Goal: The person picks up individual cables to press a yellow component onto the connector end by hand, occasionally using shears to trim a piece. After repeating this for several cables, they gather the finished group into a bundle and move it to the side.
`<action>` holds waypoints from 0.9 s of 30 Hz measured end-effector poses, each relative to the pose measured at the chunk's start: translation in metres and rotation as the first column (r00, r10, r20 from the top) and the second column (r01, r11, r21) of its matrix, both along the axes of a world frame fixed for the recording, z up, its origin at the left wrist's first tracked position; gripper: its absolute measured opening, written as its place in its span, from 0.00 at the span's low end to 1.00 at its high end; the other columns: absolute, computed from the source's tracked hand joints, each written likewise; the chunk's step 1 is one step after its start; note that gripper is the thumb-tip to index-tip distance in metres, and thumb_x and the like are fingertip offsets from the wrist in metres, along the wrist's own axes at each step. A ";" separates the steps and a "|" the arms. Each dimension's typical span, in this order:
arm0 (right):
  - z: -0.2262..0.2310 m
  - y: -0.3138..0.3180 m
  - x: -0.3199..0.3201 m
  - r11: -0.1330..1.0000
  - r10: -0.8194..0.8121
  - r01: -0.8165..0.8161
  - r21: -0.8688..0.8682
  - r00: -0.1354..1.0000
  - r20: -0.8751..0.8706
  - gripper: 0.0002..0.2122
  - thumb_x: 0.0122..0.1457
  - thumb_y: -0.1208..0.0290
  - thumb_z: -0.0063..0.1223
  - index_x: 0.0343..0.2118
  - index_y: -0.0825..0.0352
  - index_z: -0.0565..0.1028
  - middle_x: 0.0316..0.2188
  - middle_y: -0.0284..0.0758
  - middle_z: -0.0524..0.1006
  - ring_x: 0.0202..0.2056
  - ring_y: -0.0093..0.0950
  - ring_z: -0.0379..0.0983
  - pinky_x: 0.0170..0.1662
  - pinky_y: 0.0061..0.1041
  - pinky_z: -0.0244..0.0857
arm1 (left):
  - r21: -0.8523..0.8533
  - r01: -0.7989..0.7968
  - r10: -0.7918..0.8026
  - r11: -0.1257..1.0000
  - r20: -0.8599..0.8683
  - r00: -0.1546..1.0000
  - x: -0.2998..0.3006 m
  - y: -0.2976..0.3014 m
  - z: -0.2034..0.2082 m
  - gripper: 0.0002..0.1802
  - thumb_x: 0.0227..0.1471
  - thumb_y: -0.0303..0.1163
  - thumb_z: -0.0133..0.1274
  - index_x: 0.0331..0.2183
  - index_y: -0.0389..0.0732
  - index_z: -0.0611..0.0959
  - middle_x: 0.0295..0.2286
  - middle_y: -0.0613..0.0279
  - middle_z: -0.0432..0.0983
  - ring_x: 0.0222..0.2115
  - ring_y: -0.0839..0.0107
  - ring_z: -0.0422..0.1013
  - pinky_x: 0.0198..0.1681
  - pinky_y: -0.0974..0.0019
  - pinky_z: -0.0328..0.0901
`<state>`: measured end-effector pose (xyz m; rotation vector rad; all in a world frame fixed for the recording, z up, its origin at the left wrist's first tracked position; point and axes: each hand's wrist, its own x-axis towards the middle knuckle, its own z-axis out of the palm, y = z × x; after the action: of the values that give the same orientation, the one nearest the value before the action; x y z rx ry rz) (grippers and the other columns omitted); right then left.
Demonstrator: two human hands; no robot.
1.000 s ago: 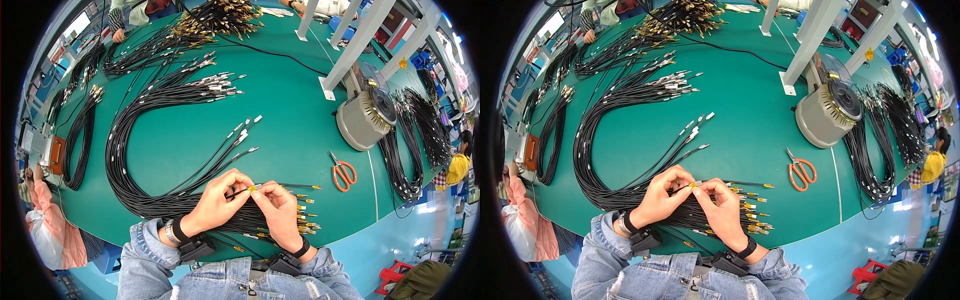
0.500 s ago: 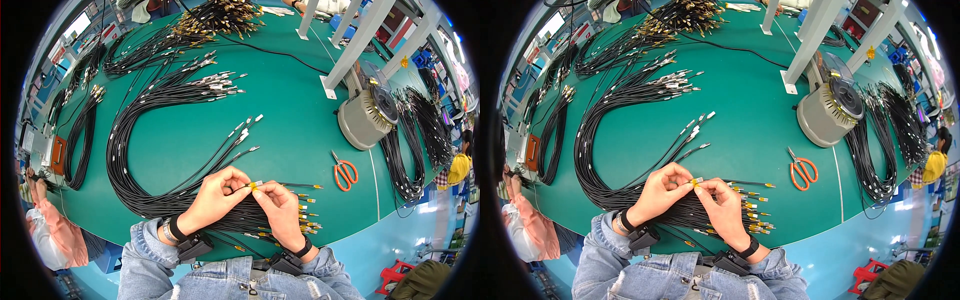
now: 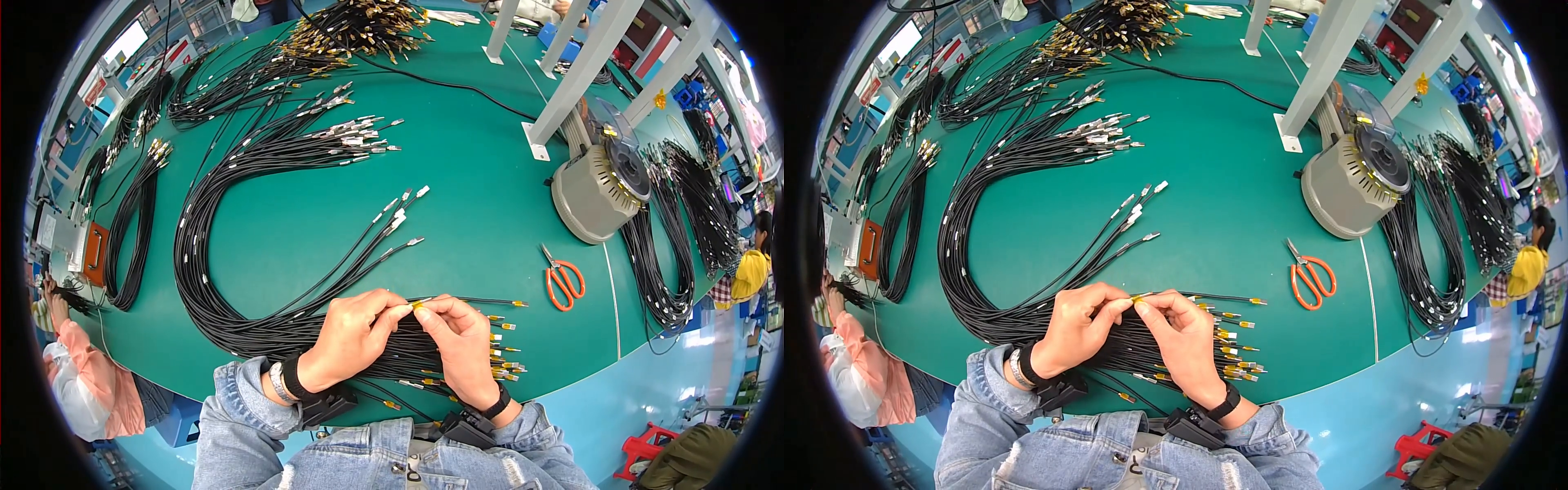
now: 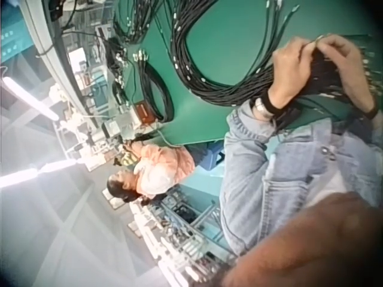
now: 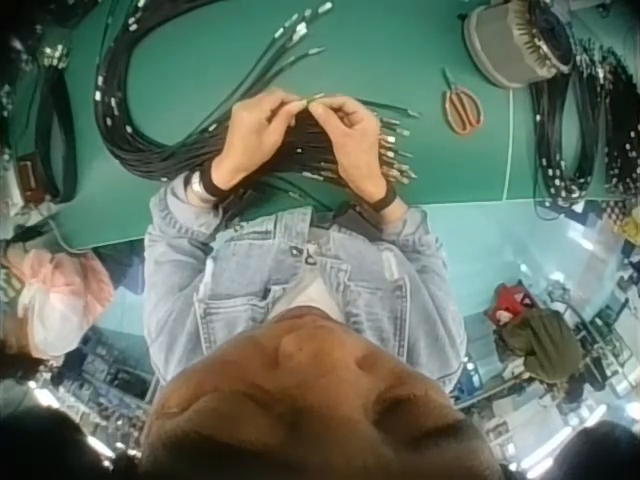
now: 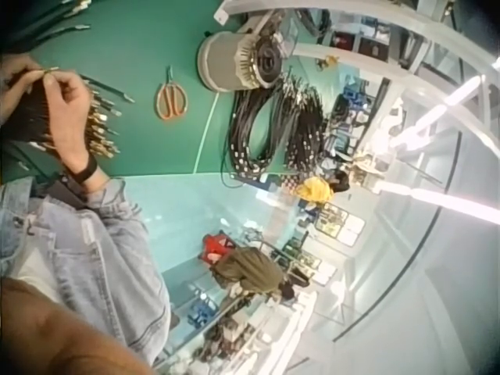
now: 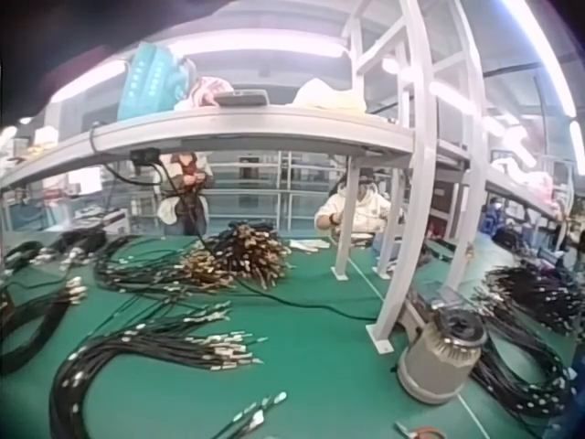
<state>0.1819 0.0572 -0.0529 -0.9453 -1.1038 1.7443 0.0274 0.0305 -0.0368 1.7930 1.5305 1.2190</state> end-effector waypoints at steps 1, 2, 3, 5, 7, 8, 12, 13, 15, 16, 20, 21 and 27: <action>0.000 0.000 0.000 1.000 0.002 -0.002 -0.007 1.000 -0.007 0.04 0.56 0.76 0.53 0.31 0.72 0.75 0.30 0.30 0.76 0.32 0.15 0.70 0.37 0.15 0.64 | -0.029 -0.001 0.002 1.000 0.035 0.999 0.000 -0.001 -0.001 0.02 0.48 0.22 0.54 0.27 0.34 0.79 0.17 0.61 0.73 0.15 0.77 0.67 0.17 0.73 0.59; 0.001 0.001 0.000 1.000 0.004 -0.004 -0.014 1.000 -0.015 0.04 0.56 0.76 0.53 0.31 0.72 0.75 0.30 0.30 0.76 0.31 0.15 0.70 0.37 0.15 0.64 | -0.059 -0.001 0.005 0.998 0.070 0.998 0.001 -0.001 -0.001 0.02 0.48 0.22 0.53 0.27 0.34 0.79 0.16 0.61 0.73 0.14 0.77 0.67 0.16 0.73 0.59; 0.002 0.001 0.000 1.000 0.006 -0.006 -0.021 1.000 -0.022 0.04 0.56 0.76 0.53 0.31 0.71 0.75 0.30 0.30 0.76 0.31 0.15 0.70 0.36 0.15 0.65 | -0.059 -0.001 0.005 0.998 0.070 0.998 0.000 -0.001 0.000 0.02 0.48 0.22 0.53 0.27 0.34 0.79 0.16 0.61 0.73 0.14 0.77 0.67 0.16 0.73 0.59; 0.005 0.002 0.000 0.999 0.011 -0.013 -0.052 1.000 -0.024 0.04 0.55 0.76 0.53 0.31 0.71 0.75 0.30 0.30 0.75 0.30 0.15 0.69 0.36 0.15 0.64 | -0.120 0.004 0.008 0.993 0.100 0.995 0.000 -0.002 0.002 0.02 0.49 0.23 0.53 0.27 0.34 0.79 0.15 0.62 0.72 0.14 0.77 0.66 0.16 0.73 0.58; 0.007 0.003 0.000 0.993 0.023 -0.026 -0.115 0.999 -0.027 0.03 0.54 0.76 0.55 0.30 0.70 0.76 0.29 0.29 0.75 0.29 0.15 0.67 0.34 0.15 0.62 | -0.151 0.008 0.010 0.988 0.115 0.993 0.000 -0.001 0.002 0.03 0.49 0.23 0.52 0.27 0.34 0.79 0.14 0.62 0.72 0.13 0.77 0.66 0.16 0.74 0.58; 0.007 0.004 0.001 0.993 0.023 -0.026 -0.115 0.999 -0.027 0.03 0.54 0.76 0.55 0.30 0.70 0.76 0.29 0.29 0.75 0.29 0.15 0.67 0.34 0.15 0.62 | -0.120 0.003 0.009 0.993 0.105 0.994 0.001 -0.001 0.001 0.03 0.50 0.23 0.52 0.26 0.34 0.79 0.14 0.63 0.72 0.13 0.78 0.66 0.16 0.74 0.58; 0.006 0.006 0.003 0.987 0.063 -0.062 -0.148 0.998 -0.001 0.04 0.54 0.76 0.55 0.30 0.70 0.76 0.29 0.29 0.75 0.29 0.16 0.67 0.34 0.16 0.62 | -0.065 0.015 -0.009 0.998 0.094 0.996 0.001 -0.001 0.001 0.04 0.51 0.24 0.51 0.26 0.34 0.78 0.14 0.64 0.72 0.13 0.79 0.65 0.16 0.75 0.57; 0.005 0.006 0.003 0.990 0.064 -0.065 -0.127 0.998 -0.011 0.04 0.55 0.75 0.55 0.30 0.70 0.76 0.29 0.29 0.75 0.29 0.15 0.68 0.35 0.15 0.63 | -0.074 0.034 -0.026 0.997 0.104 0.994 0.000 0.000 0.002 0.04 0.51 0.24 0.51 0.26 0.34 0.78 0.14 0.64 0.71 0.13 0.80 0.65 0.16 0.75 0.57; 0.004 0.006 0.003 0.994 0.069 -0.072 -0.083 0.997 -0.031 0.04 0.56 0.75 0.53 0.30 0.71 0.75 0.29 0.29 0.76 0.31 0.15 0.70 0.36 0.14 0.64 | -0.082 0.051 -0.041 0.995 0.114 0.993 -0.001 0.000 0.003 0.05 0.52 0.24 0.51 0.26 0.34 0.78 0.14 0.65 0.71 0.13 0.80 0.64 0.15 0.75 0.57; 0.005 0.005 0.003 0.994 0.070 -0.072 -0.083 0.997 -0.031 0.04 0.56 0.75 0.53 0.30 0.71 0.75 0.29 0.29 0.76 0.31 0.15 0.70 0.36 0.14 0.64 | -0.139 0.085 -0.060 0.987 0.176 0.983 -0.002 0.000 0.003 0.06 0.53 0.26 0.50 0.26 0.34 0.77 0.13 0.66 0.69 0.13 0.81 0.63 0.15 0.75 0.55; 0.008 0.004 0.000 0.994 0.013 -0.017 -0.106 0.999 -0.037 0.05 0.54 0.76 0.55 0.31 0.71 0.75 0.30 0.30 0.74 0.30 0.16 0.68 0.35 0.16 0.63 | -0.333 0.239 -0.083 0.912 0.422 0.903 -0.010 0.003 0.006 0.10 0.56 0.30 0.47 0.27 0.34 0.76 0.12 0.70 0.65 0.12 0.83 0.58 0.14 0.77 0.52; 0.006 0.004 0.000 0.996 0.021 -0.024 -0.085 0.999 -0.042 0.04 0.54 0.76 0.55 0.31 0.71 0.75 0.30 0.30 0.74 0.30 0.17 0.68 0.35 0.16 0.63 | -0.407 0.323 -0.063 0.854 0.535 0.842 -0.012 0.005 0.008 0.11 0.57 0.32 0.46 0.27 0.35 0.76 0.12 0.72 0.64 0.12 0.84 0.56 0.14 0.77 0.50; -0.002 0.003 0.002 0.997 0.059 -0.056 0.055 0.997 -0.047 0.03 0.55 0.78 0.53 0.30 0.71 0.74 0.29 0.30 0.73 0.31 0.18 0.68 0.36 0.17 0.63 | -0.479 0.552 -0.026 0.682 0.739 0.673 -0.021 0.009 0.012 0.15 0.59 0.37 0.43 0.28 0.35 0.75 0.13 0.74 0.61 0.12 0.86 0.51 0.15 0.79 0.46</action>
<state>0.1835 0.0606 -0.0547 -0.8412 -1.1509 1.7656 0.0060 0.0391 -0.0248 0.8785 0.9505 0.8220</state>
